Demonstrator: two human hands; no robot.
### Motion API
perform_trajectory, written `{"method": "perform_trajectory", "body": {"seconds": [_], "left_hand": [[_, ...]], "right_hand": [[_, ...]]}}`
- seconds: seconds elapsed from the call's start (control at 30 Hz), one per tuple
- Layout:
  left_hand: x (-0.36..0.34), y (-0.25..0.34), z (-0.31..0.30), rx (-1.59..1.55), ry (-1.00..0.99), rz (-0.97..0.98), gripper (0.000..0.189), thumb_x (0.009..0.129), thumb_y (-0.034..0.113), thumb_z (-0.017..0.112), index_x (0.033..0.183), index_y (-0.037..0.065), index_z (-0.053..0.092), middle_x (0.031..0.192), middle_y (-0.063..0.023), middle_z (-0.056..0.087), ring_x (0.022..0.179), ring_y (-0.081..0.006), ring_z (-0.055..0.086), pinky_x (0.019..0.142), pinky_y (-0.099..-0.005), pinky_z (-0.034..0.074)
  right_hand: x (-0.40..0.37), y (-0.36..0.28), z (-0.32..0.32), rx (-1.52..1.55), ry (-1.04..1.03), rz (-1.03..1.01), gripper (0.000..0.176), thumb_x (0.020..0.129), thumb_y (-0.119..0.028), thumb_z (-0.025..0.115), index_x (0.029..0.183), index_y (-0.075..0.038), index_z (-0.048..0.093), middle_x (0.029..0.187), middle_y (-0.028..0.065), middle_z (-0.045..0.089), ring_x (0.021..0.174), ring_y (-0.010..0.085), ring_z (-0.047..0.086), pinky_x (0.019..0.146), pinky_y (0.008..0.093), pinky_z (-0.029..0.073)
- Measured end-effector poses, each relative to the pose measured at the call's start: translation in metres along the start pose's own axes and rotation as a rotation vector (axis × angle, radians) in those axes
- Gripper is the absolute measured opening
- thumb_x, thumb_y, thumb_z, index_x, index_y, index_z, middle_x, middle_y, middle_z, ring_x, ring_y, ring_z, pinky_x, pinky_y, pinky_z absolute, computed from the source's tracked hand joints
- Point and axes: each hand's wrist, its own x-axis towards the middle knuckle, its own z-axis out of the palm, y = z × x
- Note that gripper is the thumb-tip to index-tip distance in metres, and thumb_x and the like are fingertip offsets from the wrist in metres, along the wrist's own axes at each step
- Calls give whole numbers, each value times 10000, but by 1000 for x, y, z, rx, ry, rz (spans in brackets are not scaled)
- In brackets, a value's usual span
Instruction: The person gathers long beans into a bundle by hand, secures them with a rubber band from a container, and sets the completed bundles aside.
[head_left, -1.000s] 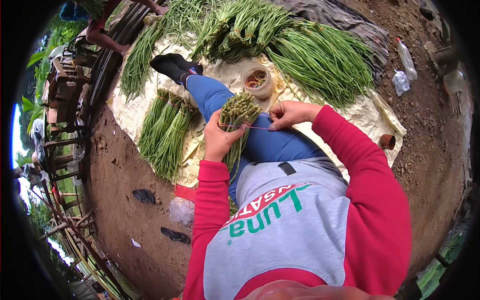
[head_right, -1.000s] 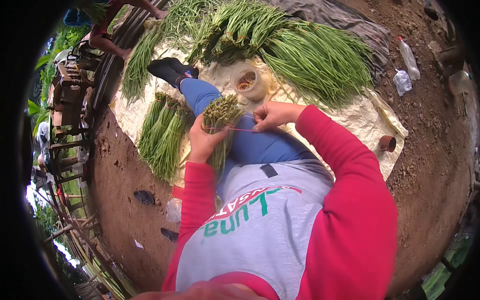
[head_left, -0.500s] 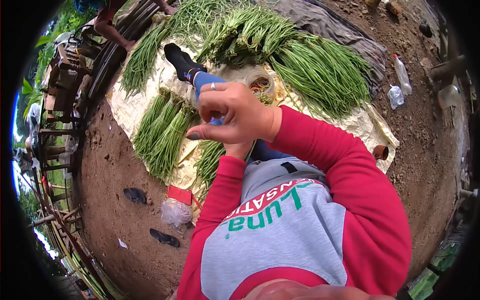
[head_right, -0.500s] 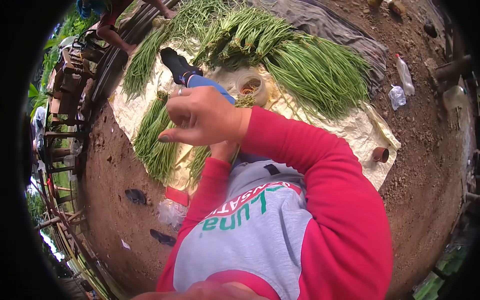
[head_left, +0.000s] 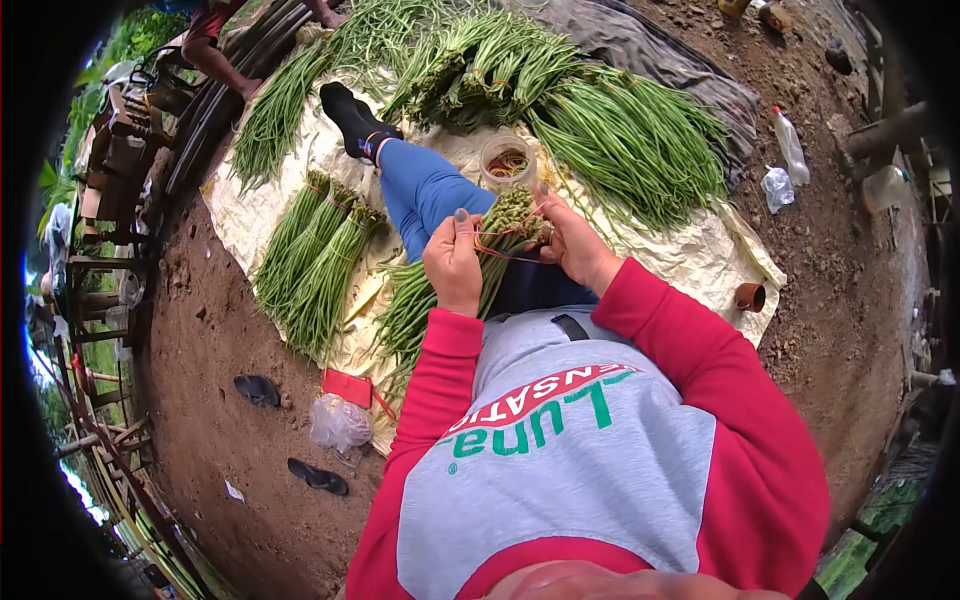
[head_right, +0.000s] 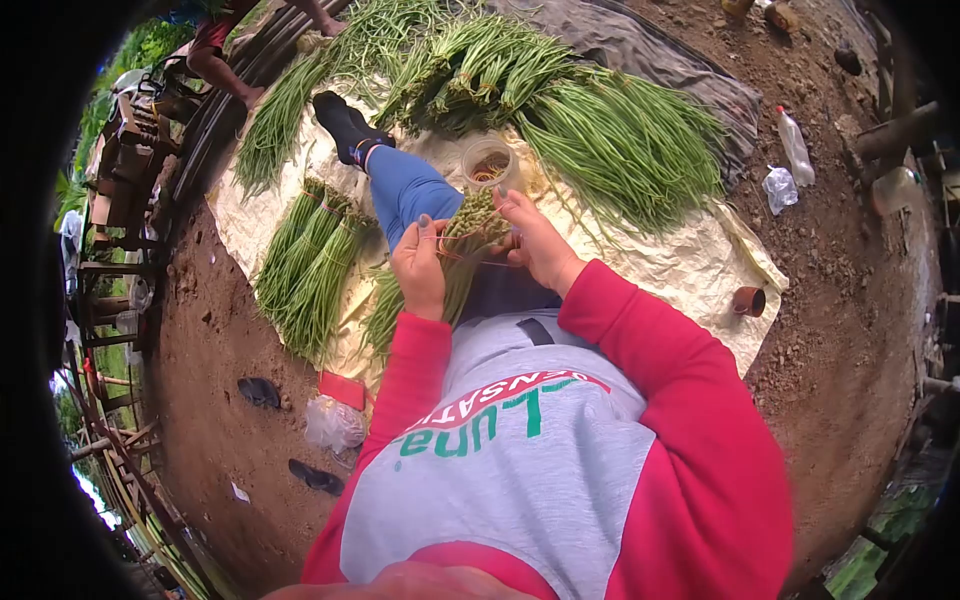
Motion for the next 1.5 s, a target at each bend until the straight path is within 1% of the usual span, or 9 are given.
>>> {"method": "perform_trajectory", "body": {"seconds": [0.37,0.5,0.73,0.83,0.93,1.17,1.33,1.43,1.5], "left_hand": [[-55,87,-46,-2,-233,-169,391,901,-22,605,1291,-29,621,744,38,525,666,-30,489,612,-175,377],[-68,71,-54,149,-308,-59,365,822,-44,629,1182,-15,680,785,-41,553,761,-154,543,731,-293,450],[-84,91,-64,-79,-171,-395,309,882,5,631,1188,3,671,754,35,534,665,-29,457,618,-196,369],[-90,80,-88,111,-310,-210,468,906,195,709,1325,23,592,962,-79,640,929,-174,604,872,-309,451],[-107,88,-101,566,-621,300,1019,726,560,815,1502,63,379,1570,-209,360,1472,-420,301,1200,-593,105],[-64,90,-130,194,-289,270,1132,678,360,925,1526,54,240,1573,-259,306,1402,-382,419,1148,-512,365],[-38,167,-173,218,-197,351,1169,666,393,938,1489,-49,236,1431,-177,471,1268,-259,536,1031,-379,475],[-38,214,-174,-7,64,264,1080,678,313,944,1485,-7,303,1336,-149,547,1212,-255,578,1020,-383,505],[-34,233,-174,-128,104,238,1057,676,274,944,1485,7,318,1326,-147,553,1204,-253,583,1018,-385,510]], "right_hand": [[-29,-7,29,-90,-438,232,432,1026,-403,537,956,-10,704,821,47,704,675,125,679,577,286,555],[-24,8,27,-13,-517,519,346,1009,-329,562,972,-21,715,851,58,715,641,90,651,473,219,473],[-6,41,11,-65,-561,530,154,877,-45,718,1020,-49,661,882,9,693,633,53,614,512,200,465],[-30,26,24,-314,-649,223,180,906,-40,693,1084,-28,665,942,21,696,901,112,665,847,259,530],[-31,24,27,-113,-562,174,201,912,-18,670,1113,-11,662,1011,25,694,967,113,648,904,263,510],[-16,-1,132,-620,-689,-278,545,882,85,569,1392,-75,461,1143,69,580,1024,154,611,865,292,521],[-19,-48,197,-377,-948,-192,685,794,-57,603,1436,-32,364,1167,97,551,874,161,612,767,283,540],[-27,-76,218,48,-1182,-19,739,886,-281,687,1478,-31,321,1242,117,550,1119,230,618,953,349,523],[-40,-95,228,-289,-1226,-386,1066,811,-477,800,1562,-32,189,1452,185,449,1371,315,454,1160,443,338]]}}
